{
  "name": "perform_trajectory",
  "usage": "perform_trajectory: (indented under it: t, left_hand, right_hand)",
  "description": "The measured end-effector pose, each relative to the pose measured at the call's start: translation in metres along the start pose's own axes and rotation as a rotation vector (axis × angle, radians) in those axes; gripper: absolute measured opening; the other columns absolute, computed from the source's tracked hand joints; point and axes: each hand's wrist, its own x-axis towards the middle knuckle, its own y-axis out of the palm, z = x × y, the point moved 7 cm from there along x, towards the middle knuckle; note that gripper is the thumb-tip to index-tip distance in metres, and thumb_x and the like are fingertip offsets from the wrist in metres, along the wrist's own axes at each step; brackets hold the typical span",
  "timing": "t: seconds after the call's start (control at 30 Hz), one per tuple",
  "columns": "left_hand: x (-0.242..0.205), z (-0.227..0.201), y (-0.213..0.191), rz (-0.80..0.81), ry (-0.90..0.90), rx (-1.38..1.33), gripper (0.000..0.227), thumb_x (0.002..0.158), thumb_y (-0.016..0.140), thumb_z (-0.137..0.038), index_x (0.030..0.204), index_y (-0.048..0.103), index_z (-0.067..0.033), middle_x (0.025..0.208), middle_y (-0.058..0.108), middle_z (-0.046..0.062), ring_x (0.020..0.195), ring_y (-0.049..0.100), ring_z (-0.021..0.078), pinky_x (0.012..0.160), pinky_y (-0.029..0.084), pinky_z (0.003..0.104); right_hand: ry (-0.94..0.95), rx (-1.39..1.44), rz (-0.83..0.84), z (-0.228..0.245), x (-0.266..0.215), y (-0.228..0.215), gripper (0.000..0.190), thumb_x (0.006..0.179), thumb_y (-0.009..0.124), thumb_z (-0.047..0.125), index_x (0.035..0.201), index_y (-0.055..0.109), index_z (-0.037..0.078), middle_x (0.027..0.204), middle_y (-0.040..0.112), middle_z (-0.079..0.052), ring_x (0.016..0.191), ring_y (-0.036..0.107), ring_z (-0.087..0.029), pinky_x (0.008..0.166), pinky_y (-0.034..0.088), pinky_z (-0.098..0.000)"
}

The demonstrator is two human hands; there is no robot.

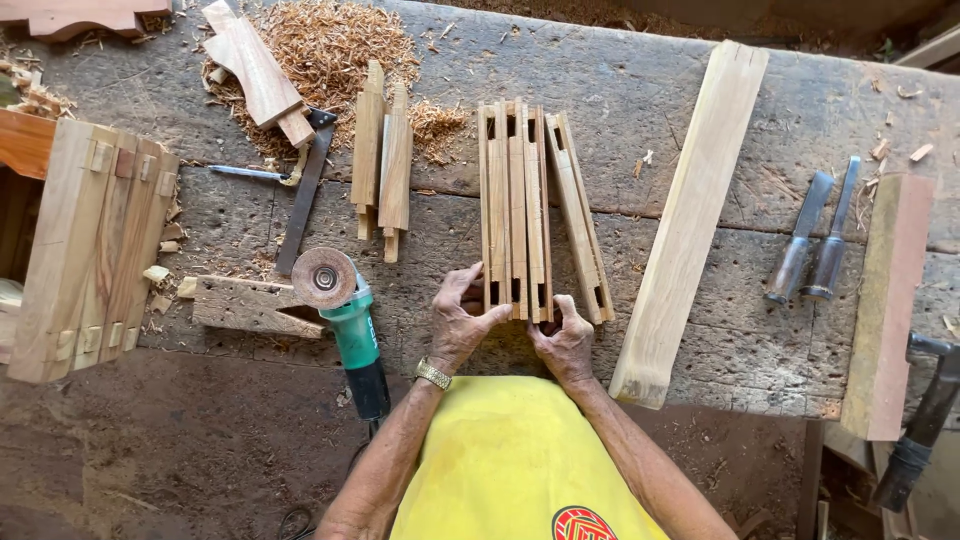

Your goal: The person holds a small wooden frame with a decorative cutout, sets it on the workbench, then sorts and aligns slotted wooden slats, fitting them together by hand to dry-fit the joints of the frame. They lift the assembled slat stack, turn it over, and fit a shaped wooden piece into the slots.

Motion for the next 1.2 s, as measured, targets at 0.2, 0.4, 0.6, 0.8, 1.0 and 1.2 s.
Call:
perform_trajectory:
  t: [0.2,0.4,0.6,0.8,1.0,1.2]
  left_hand:
    - [0.001,0.026,-0.013,-0.187,0.116,0.257,0.059,0.083,0.086,-0.043,0.128,0.070,-0.0098,0.096,0.068,0.008,0.077,0.067,0.0229,0.069,0.056,0.037]
    - [0.027,0.021,-0.026,-0.364,0.473,0.825,0.043,0.097,0.064,-0.046,0.124,0.070,-0.0136,0.107,0.059,0.005,0.089,0.058,0.0229,0.075,0.049,0.038]
    - [0.031,0.016,-0.024,-0.357,0.422,0.921,0.049,0.088,0.073,-0.048,0.122,0.070,-0.0136,0.107,0.056,0.006,0.086,0.058,0.0248,0.070,0.049,0.039]
    - [0.037,0.004,-0.018,-0.237,0.263,1.005,0.044,0.092,0.074,-0.037,0.125,0.067,-0.0097,0.114,0.053,0.009,0.095,0.051,0.0280,0.088,0.045,0.043]
    - [0.038,0.010,-0.012,-0.221,0.270,1.059,0.048,0.088,0.076,-0.033,0.128,0.061,-0.0127,0.117,0.051,0.010,0.097,0.052,0.0316,0.088,0.047,0.046]
    - [0.041,0.019,-0.010,-0.159,0.224,1.116,0.051,0.090,0.073,-0.036,0.132,0.054,-0.0150,0.118,0.045,0.010,0.098,0.048,0.0290,0.089,0.045,0.045]
  right_hand:
    - [0.038,0.002,0.131,-0.022,-0.005,0.007,0.052,0.071,0.086,0.008,0.113,0.056,0.008,0.068,0.068,-0.021,0.059,0.070,-0.034,0.052,0.057,-0.0454]
    - [-0.101,-0.197,-0.034,-0.048,-0.007,-0.050,0.031,0.080,0.086,0.018,0.100,0.064,0.010,0.072,0.065,-0.008,0.053,0.069,-0.022,0.040,0.053,-0.0303]
    - [-0.343,-0.344,-0.122,-0.052,0.035,-0.097,0.074,0.058,0.095,0.061,0.094,0.056,0.010,0.076,0.049,-0.007,0.062,0.059,-0.026,0.067,0.055,-0.0346]
    - [-0.475,-0.370,0.077,-0.094,0.034,-0.088,0.088,0.064,0.091,0.058,0.129,0.055,0.011,0.083,0.058,-0.001,0.069,0.058,-0.013,0.058,0.058,-0.0260]
    - [-0.571,-0.482,0.048,-0.075,0.037,-0.082,0.073,0.073,0.073,0.076,0.107,0.067,0.012,0.077,0.061,-0.002,0.064,0.053,-0.014,0.058,0.054,-0.0307]
    - [-0.527,-0.476,0.079,-0.057,0.044,-0.083,0.071,0.065,0.083,0.070,0.108,0.075,0.014,0.080,0.069,-0.001,0.065,0.056,-0.013,0.058,0.053,-0.0283]
